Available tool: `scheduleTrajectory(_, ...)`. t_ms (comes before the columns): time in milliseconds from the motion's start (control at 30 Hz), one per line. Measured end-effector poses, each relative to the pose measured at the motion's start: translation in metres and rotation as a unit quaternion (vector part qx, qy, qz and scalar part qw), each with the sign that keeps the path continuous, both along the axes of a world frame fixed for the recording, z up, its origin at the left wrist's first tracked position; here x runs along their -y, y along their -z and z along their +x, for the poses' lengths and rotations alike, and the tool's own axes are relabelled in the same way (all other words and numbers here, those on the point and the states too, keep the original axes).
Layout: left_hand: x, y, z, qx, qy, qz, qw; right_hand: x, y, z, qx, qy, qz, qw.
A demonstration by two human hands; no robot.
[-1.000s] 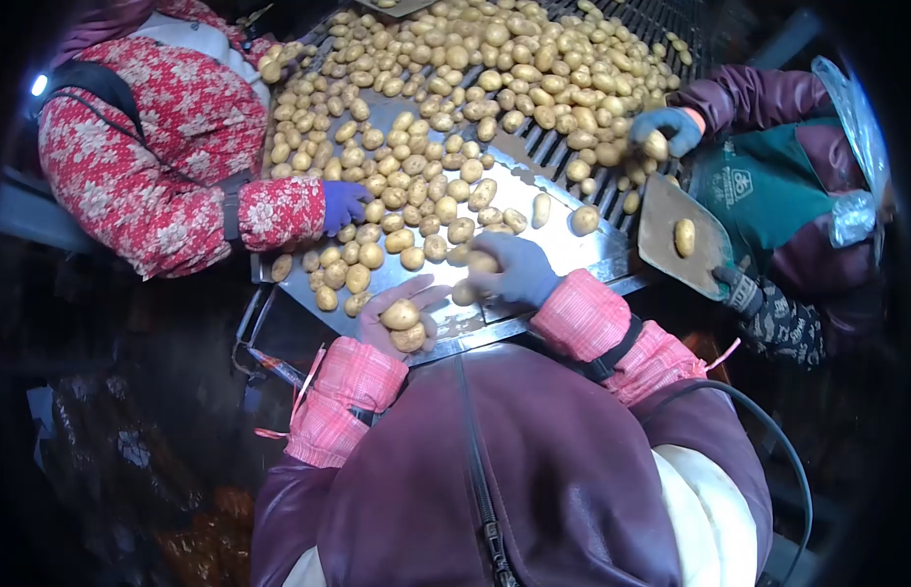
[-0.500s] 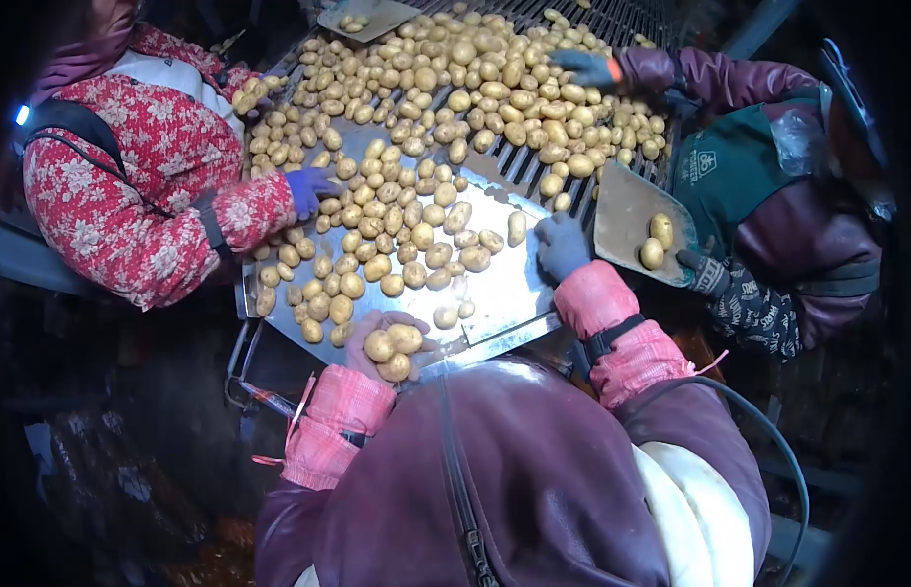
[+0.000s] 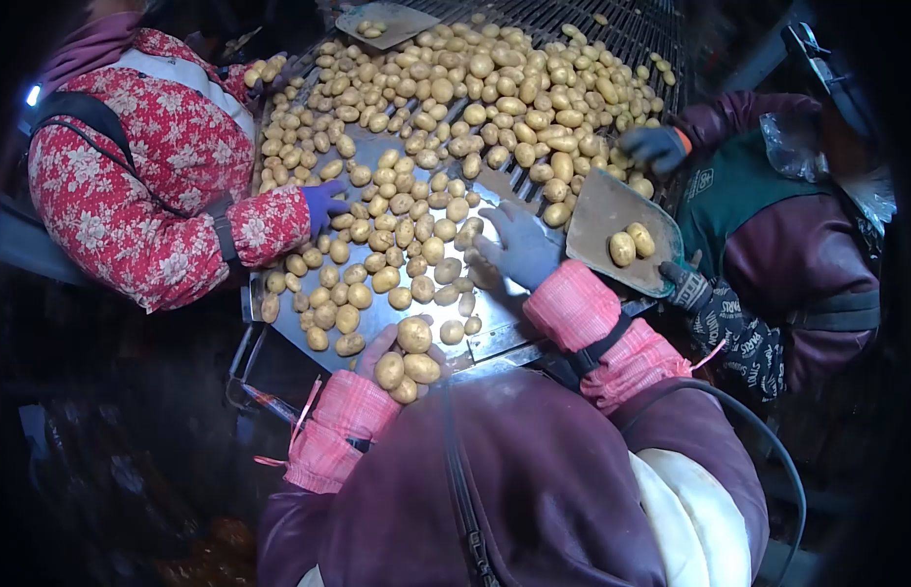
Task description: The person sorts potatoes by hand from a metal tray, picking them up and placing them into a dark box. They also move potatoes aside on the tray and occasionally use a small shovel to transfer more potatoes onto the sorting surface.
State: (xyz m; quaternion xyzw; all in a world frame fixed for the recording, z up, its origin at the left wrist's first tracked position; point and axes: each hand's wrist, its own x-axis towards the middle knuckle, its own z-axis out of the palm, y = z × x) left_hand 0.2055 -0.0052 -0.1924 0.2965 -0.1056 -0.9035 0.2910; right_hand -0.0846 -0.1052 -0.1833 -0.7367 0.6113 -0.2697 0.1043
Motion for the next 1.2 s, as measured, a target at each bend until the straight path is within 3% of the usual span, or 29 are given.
scheduleTrajectory(33, 0.001, 0.002, 0.0, 0.0, -0.005, 0.014, 1.0, 0.012, -0.002, 0.003, -0.018, 0.013, -0.049, 0.999)
scheduleTrajectory(133, 0.002, -0.001, 0.002, -0.047, -0.006, 0.035, 0.998, 0.068, -0.026, -0.001, -0.065, 0.118, 0.071, 0.988)
scheduleTrajectory(233, -0.004, -0.032, -0.003, 0.037, -0.028, -0.006, 0.999, 0.108, -0.05, -0.011, -0.115, 0.147, 0.105, 0.977)
scheduleTrajectory(400, -0.006, -0.002, 0.008, -0.046, -0.044, 0.035, 0.997, 0.14, -0.025, -0.04, -0.212, 0.131, 0.07, 0.966)
scheduleTrajectory(467, -0.011, -0.009, 0.008, 0.03, -0.049, -0.064, 0.996, 0.149, 0.005, -0.046, -0.263, 0.141, 0.054, 0.953)
scheduleTrajectory(567, -0.009, -0.006, 0.008, 0.012, -0.047, -0.058, 0.997, 0.138, 0.012, -0.032, -0.222, 0.126, 0.082, 0.963)
scheduleTrajectory(600, -0.007, -0.003, 0.009, -0.015, -0.048, -0.032, 0.998, 0.126, -0.017, -0.014, -0.184, 0.152, 0.155, 0.959)
scheduleTrajectory(700, -0.003, 0.007, 0.01, -0.074, -0.038, 0.075, 0.994, 0.12, -0.02, -0.008, -0.22, 0.038, 0.167, 0.96)
scheduleTrajectory(767, -0.005, -0.006, 0.007, -0.007, -0.041, 0.007, 0.999, 0.109, 0.001, 0.006, -0.242, 0.009, 0.093, 0.966)
scheduleTrajectory(833, -0.006, -0.008, 0.007, 0.041, -0.034, -0.035, 0.998, 0.093, -0.013, 0.027, -0.294, -0.065, 0.159, 0.94)
scheduleTrajectory(900, -0.005, -0.009, 0.012, 0.074, -0.019, -0.042, 0.996, 0.066, -0.018, 0.046, -0.177, -0.123, 0.186, 0.959)
scheduleTrajectory(1000, -0.005, -0.008, 0.011, 0.046, -0.046, 0.029, 0.997, 0.057, 0.011, 0.05, -0.041, -0.179, 0.115, 0.976)
scheduleTrajectory(1100, -0.005, -0.001, 0.012, 0.012, -0.046, 0.016, 0.999, 0.071, 0.005, 0.037, 0.226, -0.106, 0.288, 0.925)
scheduleTrajectory(1200, -0.007, -0.003, 0.011, -0.071, -0.071, 0.087, 0.991, 0.087, -0.026, 0.026, 0.005, 0.06, 0.069, 0.996)
